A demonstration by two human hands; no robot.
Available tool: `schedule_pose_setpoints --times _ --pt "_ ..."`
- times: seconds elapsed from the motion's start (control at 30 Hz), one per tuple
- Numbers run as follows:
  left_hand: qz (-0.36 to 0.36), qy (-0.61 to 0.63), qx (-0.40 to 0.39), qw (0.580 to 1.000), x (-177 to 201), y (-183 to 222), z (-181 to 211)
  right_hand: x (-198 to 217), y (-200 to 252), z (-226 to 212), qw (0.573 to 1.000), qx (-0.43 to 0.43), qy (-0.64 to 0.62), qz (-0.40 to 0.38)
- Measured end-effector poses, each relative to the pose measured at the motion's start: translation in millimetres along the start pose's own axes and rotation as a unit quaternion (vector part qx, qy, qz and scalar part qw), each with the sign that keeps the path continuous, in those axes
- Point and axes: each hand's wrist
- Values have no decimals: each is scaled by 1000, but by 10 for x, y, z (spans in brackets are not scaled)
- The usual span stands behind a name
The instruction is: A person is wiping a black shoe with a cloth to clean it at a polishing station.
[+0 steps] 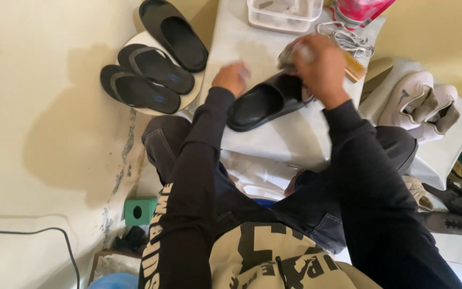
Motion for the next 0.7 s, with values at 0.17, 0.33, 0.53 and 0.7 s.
schedule_pose_setpoints --times 0.17,0.33,0.53,0.7 --pt "89 380 -160 907 -11 366 1277 212 -165 -271 947 -139 -262 125" --pt "-77 474 -106 871 -244 707 1768 275 -149 -514 774 -310 -535 136" --pt "96 347 -101 927 -430 736 1689 439 73 -515 925 -135 -352 46" --pt "120 226 -194 947 -310 721 1545 564 124 -519 975 0 -199 97"
Point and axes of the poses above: each hand's wrist, its own y-axis away from the middle knuckle, its own x-axis out of the back of the hand, z = x × y, and after that the axes turned 10 degrees about x, right-handed
